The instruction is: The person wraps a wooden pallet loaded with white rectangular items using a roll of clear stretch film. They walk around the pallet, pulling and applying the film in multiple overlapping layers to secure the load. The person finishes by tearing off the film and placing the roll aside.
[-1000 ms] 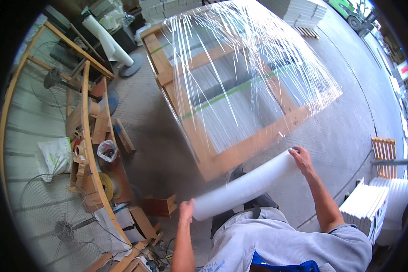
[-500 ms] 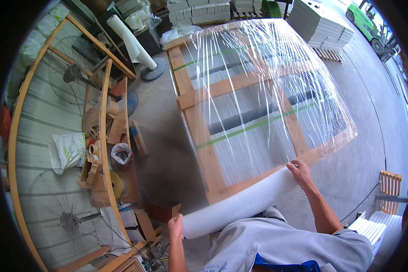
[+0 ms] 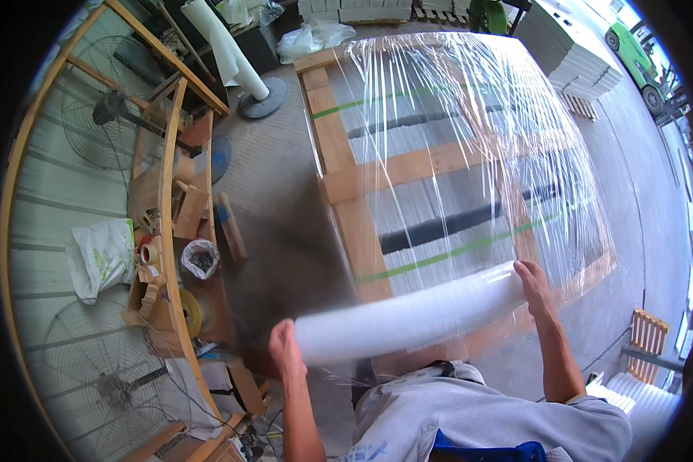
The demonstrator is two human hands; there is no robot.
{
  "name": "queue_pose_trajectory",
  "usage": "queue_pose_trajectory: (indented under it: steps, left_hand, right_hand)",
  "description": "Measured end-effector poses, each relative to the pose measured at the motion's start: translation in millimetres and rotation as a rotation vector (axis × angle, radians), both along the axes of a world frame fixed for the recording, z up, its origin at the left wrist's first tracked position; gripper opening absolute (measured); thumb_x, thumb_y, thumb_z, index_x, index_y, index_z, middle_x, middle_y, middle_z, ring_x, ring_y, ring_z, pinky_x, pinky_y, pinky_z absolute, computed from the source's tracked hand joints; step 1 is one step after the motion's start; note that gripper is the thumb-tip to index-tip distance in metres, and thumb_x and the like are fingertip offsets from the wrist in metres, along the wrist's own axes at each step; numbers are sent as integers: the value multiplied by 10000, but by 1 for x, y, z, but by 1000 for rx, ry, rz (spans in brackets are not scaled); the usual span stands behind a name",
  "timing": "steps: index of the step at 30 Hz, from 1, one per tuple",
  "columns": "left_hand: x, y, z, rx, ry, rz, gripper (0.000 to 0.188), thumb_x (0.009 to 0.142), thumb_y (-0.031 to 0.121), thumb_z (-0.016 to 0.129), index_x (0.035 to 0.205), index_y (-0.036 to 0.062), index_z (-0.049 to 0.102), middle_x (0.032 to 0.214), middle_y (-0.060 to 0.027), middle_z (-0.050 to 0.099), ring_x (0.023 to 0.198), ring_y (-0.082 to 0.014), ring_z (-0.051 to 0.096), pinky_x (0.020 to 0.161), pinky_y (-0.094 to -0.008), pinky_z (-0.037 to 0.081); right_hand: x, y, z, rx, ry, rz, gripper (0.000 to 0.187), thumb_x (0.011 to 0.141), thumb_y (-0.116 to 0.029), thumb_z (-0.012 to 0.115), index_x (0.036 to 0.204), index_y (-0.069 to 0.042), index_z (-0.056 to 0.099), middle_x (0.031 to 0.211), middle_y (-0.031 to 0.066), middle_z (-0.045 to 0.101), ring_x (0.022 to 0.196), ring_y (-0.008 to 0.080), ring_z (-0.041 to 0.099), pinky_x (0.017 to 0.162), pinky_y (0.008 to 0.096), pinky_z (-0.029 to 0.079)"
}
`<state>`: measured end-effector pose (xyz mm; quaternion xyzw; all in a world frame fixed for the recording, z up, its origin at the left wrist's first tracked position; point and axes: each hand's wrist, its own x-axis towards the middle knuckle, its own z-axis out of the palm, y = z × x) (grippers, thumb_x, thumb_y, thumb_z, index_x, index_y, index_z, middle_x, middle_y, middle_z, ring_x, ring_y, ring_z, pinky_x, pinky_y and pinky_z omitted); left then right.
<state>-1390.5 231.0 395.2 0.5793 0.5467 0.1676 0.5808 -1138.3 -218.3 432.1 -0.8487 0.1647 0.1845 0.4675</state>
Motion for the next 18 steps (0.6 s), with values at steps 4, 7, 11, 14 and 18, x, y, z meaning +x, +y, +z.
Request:
queue_pose_trajectory:
  steps: [4,7,11,14,18]
  left_hand:
    - [99,44,-11,26,-42,-1,311,894,264,629,1041,-9,615,976,-69,615,902,-164,562,816,-312,461]
    - [178,92,-20,82,-87,-15,315,881,292,638,985,-5,632,907,-70,613,828,-164,555,751,-326,460]
    - [285,168,-37,125,-130,-115,378,869,349,621,870,-29,612,791,-81,601,688,-166,548,638,-325,475]
    - [368,223,-58,213,-189,-87,416,850,358,619,849,-58,597,774,-113,612,678,-193,568,618,-355,469]
    - [453,279,-75,519,82,-229,502,835,463,573,990,-12,616,927,-157,659,810,-280,620,730,-417,487]
  right_hand:
    - [73,37,1,86,-49,-64,524,882,-456,589,1046,42,613,879,91,614,811,161,560,701,306,451]
    - [143,81,1,83,-218,21,560,870,-529,572,962,22,623,804,70,587,720,148,532,614,300,428]
    - [260,157,-10,113,-374,33,637,861,-541,555,973,79,648,788,130,633,723,195,580,664,344,464]
    - [356,215,-14,75,-389,90,635,848,-548,568,1007,58,668,853,188,658,749,247,621,695,376,492]
    - [445,283,-29,72,-488,169,526,838,-501,614,1068,-33,684,940,166,680,843,286,660,811,403,524]
